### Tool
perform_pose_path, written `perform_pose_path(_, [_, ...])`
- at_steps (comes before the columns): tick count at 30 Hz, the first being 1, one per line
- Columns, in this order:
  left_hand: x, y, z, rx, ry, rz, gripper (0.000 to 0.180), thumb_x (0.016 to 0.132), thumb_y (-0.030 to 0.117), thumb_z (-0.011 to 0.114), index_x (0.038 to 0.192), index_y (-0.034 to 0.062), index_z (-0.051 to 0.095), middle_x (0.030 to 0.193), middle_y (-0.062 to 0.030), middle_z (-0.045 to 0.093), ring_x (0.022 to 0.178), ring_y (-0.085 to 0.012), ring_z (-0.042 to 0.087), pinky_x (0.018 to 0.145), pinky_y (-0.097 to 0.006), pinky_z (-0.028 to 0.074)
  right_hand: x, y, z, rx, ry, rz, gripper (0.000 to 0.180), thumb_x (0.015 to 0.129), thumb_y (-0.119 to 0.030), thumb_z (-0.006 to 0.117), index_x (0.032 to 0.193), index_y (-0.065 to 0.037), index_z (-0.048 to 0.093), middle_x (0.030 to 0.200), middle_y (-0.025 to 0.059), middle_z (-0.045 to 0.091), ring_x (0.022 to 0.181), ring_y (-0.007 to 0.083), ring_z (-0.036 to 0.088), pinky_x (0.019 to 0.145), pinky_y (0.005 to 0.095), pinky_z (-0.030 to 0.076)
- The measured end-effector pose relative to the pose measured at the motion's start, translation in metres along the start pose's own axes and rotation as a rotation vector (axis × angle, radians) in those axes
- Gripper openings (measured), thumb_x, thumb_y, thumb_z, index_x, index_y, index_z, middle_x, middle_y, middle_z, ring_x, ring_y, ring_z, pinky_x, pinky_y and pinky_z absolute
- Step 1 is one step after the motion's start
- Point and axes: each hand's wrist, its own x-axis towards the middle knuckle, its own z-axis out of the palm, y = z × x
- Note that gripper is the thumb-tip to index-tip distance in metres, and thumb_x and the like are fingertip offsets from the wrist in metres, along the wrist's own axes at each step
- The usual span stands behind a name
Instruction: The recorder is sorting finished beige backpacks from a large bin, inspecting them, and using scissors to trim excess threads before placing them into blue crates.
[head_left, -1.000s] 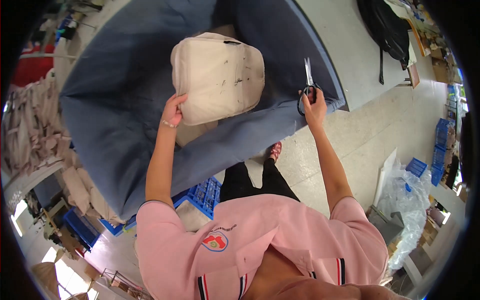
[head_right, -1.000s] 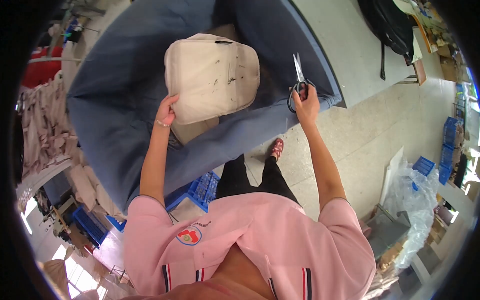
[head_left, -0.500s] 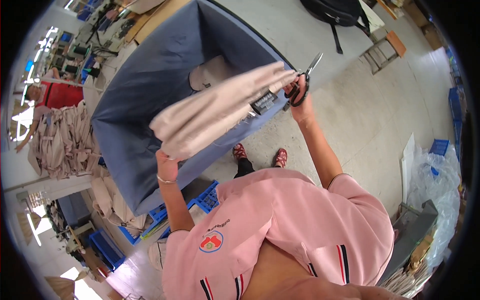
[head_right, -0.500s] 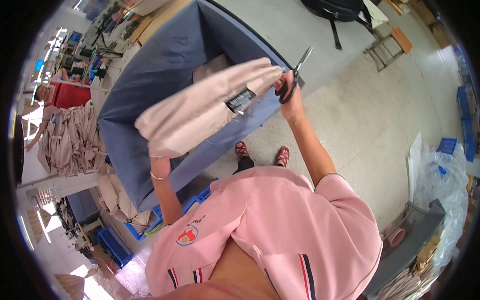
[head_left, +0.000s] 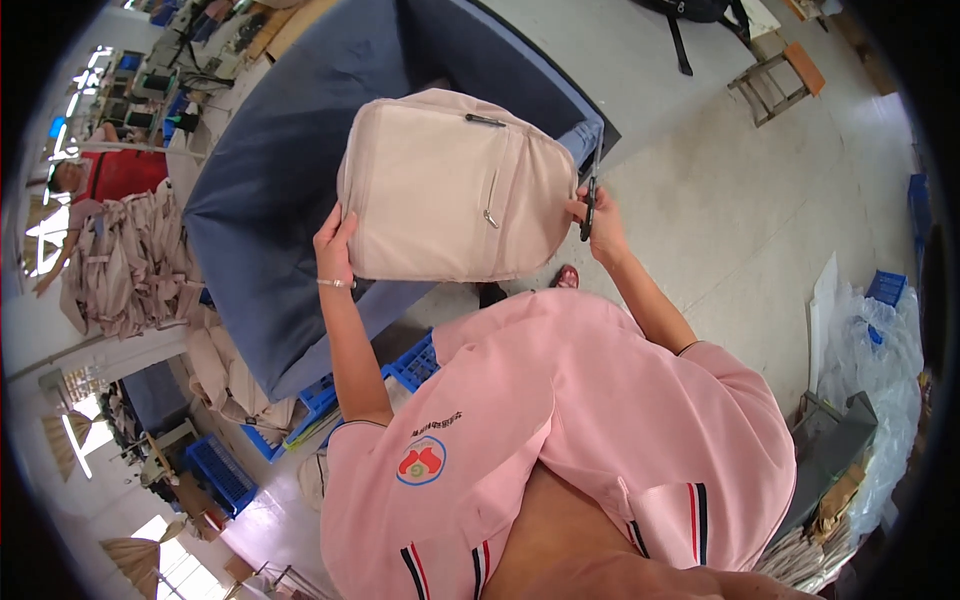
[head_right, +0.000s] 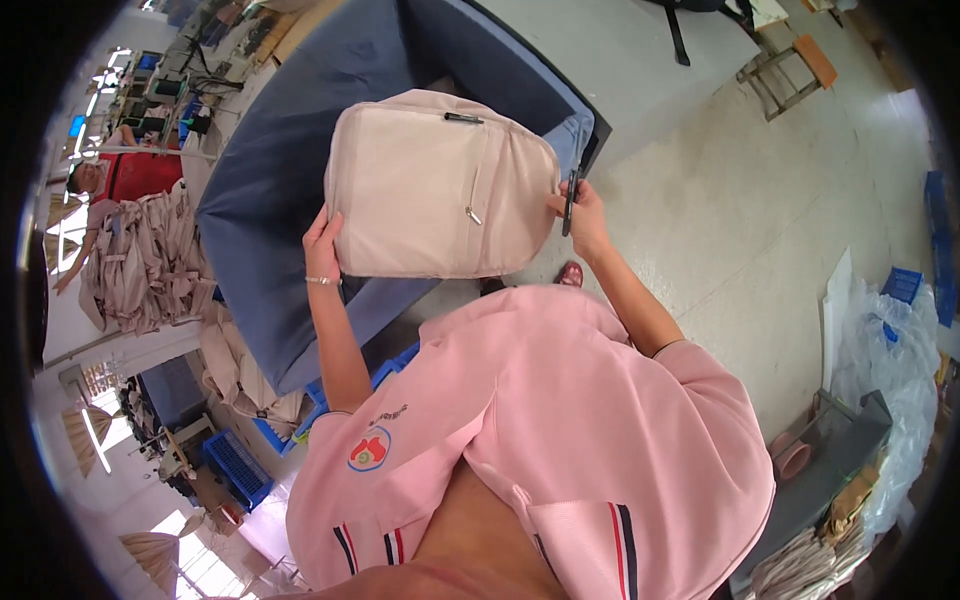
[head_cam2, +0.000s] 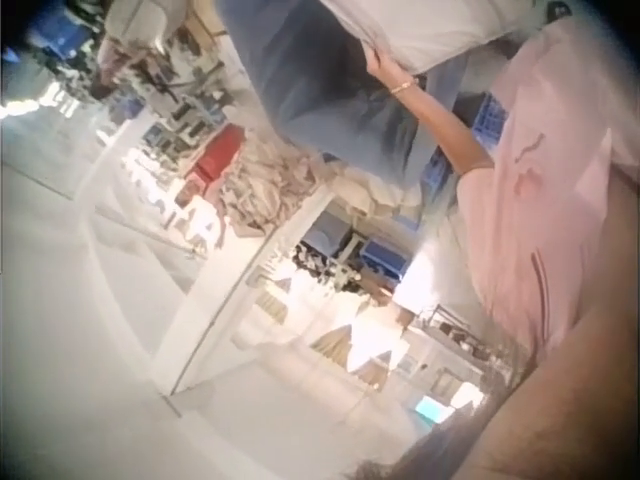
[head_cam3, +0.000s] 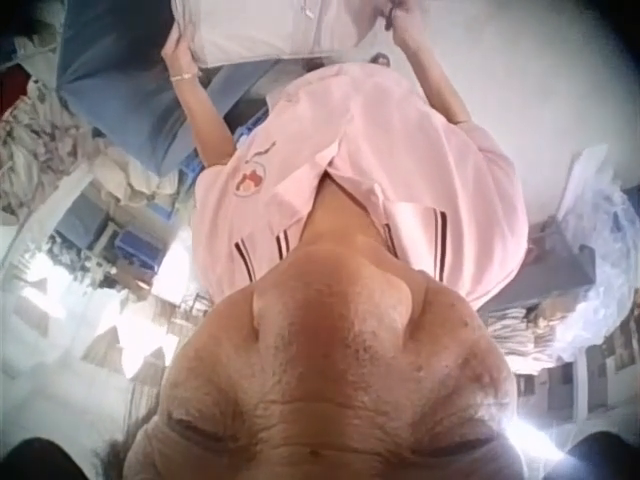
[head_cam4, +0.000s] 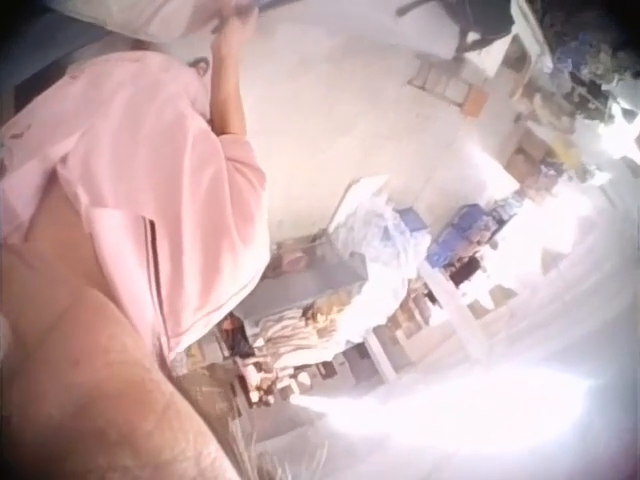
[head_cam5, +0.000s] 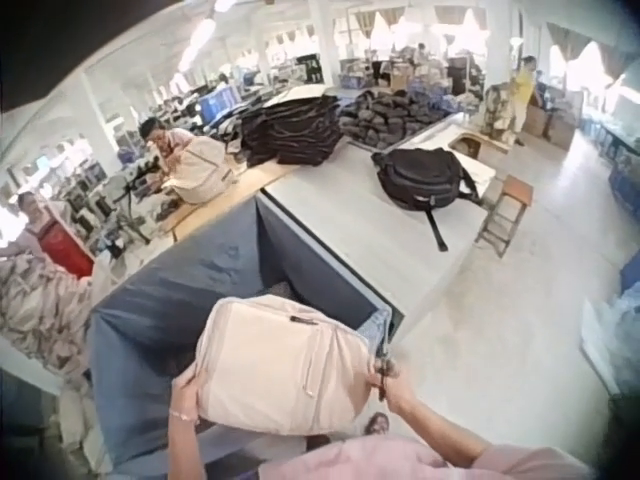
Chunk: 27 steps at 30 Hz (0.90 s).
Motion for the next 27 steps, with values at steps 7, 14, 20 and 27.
perform_pose_path(7, [0.026, -0.094, -0.049, 0.358, 0.284, -0.027, 0.039, 0.088, 0.019, 0.070, 0.121, 0.0001, 0.063, 0.106, -0.0050, 0.068, 0.093, -0.0118, 0.062, 0.084, -0.024, 0.047, 0.010, 0.061, -0.015, -0.117, 0.058, 0.145, 0.039, 0.073, -0.006, 0.079, 0.101, -0.001, 0.051, 0.079, 0.0028, 0.059, 0.063, 0.0135, 0.060, 0.058, 0.0260, 0.050])
perform_pose_path(14, [-0.068, -0.127, -0.020, -0.010, 0.563, -0.307, 0.025, 0.084, 0.026, 0.076, 0.091, 0.0066, 0.063, 0.076, 0.0000, 0.061, 0.065, -0.0091, 0.055, 0.058, -0.023, 0.045, -0.011, 0.057, -0.012, -0.109, 0.112, 0.131, 0.038, 0.075, -0.009, 0.080, 0.100, -0.005, 0.052, 0.082, -0.0008, 0.055, 0.071, 0.0122, 0.059, 0.064, 0.0272, 0.050])
perform_pose_path(20, [-0.133, -0.140, 0.058, -0.284, 0.282, -0.579, 0.021, 0.084, 0.016, 0.075, 0.096, 0.0044, 0.062, 0.081, -0.0029, 0.064, 0.067, -0.0140, 0.060, 0.062, -0.028, 0.050, -0.018, 0.062, -0.005, -0.107, 0.095, 0.108, 0.042, 0.075, -0.011, 0.080, 0.102, 0.003, 0.050, 0.082, 0.0051, 0.059, 0.067, 0.0130, 0.060, 0.060, 0.0254, 0.050])
perform_pose_path(27, [-0.136, -0.152, 0.077, -0.150, 0.372, -0.425, 0.020, 0.085, 0.011, 0.073, 0.099, 0.0056, 0.060, 0.087, -0.0001, 0.061, 0.076, -0.0098, 0.058, 0.067, -0.025, 0.049, -0.032, 0.061, -0.001, -0.233, -0.043, 0.119, 0.034, 0.078, -0.012, 0.078, 0.093, -0.001, 0.050, 0.074, 0.0036, 0.059, 0.063, 0.0118, 0.059, 0.057, 0.0247, 0.050])
